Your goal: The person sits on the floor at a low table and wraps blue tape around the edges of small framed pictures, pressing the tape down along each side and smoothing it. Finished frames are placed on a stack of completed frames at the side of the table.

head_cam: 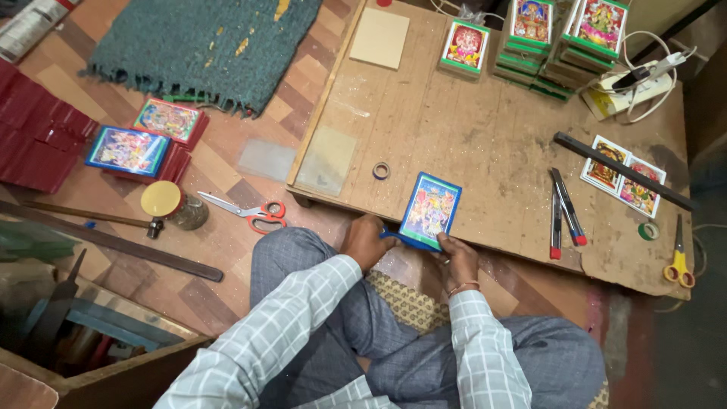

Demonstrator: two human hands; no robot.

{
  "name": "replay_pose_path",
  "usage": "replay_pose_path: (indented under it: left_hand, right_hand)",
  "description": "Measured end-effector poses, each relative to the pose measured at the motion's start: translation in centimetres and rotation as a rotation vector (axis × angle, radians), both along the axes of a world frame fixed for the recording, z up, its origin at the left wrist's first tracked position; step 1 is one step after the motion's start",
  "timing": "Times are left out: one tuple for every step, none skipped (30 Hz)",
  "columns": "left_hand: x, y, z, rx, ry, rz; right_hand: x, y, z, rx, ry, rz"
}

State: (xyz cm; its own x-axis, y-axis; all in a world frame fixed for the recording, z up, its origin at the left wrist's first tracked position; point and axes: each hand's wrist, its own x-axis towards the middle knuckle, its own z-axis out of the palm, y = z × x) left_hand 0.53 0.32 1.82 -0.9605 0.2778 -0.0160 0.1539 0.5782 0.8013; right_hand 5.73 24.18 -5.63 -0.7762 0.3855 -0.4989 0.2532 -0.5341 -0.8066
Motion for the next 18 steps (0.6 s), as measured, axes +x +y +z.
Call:
replay_pose_path:
  left_hand:
    - [0.0,-0.1,-0.1,0.000,-0.053,0.007]
    - [0.0,-0.1,-0.2,0.062,-0.052,-0.014]
    - [-0.1,-0.2,-0.4,0.125,-0.050,-0.031]
    - [-0.2,-0.3,-0.7,0.186,-0.046,-0.046]
    - [-0.3,-0.3,-1.0,0.162,-0.026,-0.063]
    - [-0.3,-0.2,-1.3,0.139,-0.012,-0.084]
    - [-0.3,-0.1,-1.6,0.115,0.003,-0.107]
    - [-0.3,0.0,-1.8,0.112,0.018,-0.097]
    - [-0.2,0.1,-1.9,0.108,0.032,-0.087]
    - [-0.1,0.2,-1.9,0.105,0.049,-0.077]
    - [0.2,0.2,-1.8,0.082,0.007,-0.075]
    - [0.8,0.2,-1.6,0.059,-0.035,-0.071]
    - [1.4,0.1,-1.3,0.037,-0.077,-0.070]
    - [2.2,0.1,-1.0,0.061,-0.053,-0.091]
    - [3.5,0.0,-0.6,0.086,-0.031,-0.110]
    - [4.5,0.0,-0.2,0.111,-0.011,-0.123]
    - [5.4,0.1,0.1,0.095,0.040,-0.188]
    - [6.5,0.2,0.4,0.076,0.086,-0.255]
  right_hand:
    - [0.3,-0.2,0.3,-0.004,-0.084,-0.015]
    - [0.8,-0.4,0.5,-0.008,-0.165,-0.029]
    - [1.1,-0.4,0.5,-0.012,-0.245,-0.039]
    - [1.5,-0.7,0.3,0.151,-0.134,-0.057]
    - [2.2,-1.0,0.0,0.312,-0.025,-0.076]
    - [2.9,-1.1,-0.4,0.472,0.082,-0.096]
    - [3.5,-1.3,-0.8,0.539,0.151,-0.060]
    - [4.0,-1.4,-1.1,0.606,0.222,-0.023]
    - [4.4,-1.6,-1.4,0.672,0.292,0.014]
    - [4.6,-1.8,-1.6,0.697,0.266,-0.003]
    - [4.6,-1.9,-1.6,0.720,0.246,-0.017]
    - [4.5,-2.0,-1.4,0.744,0.227,-0.029]
    - [4.3,-2.1,-1.2,0.618,0.224,-0.068]
    - [4.0,-2.0,-0.8,0.495,0.221,-0.110]
    - [3.6,-1.9,-0.3,0.371,0.217,-0.147]
    - [3.3,-1.8,0.2,0.270,0.117,-0.181]
    - [2.8,-1.5,0.7,0.166,0.017,-0.212]
    - [2.5,-1.6,0.9,0.061,-0.088,-0.242]
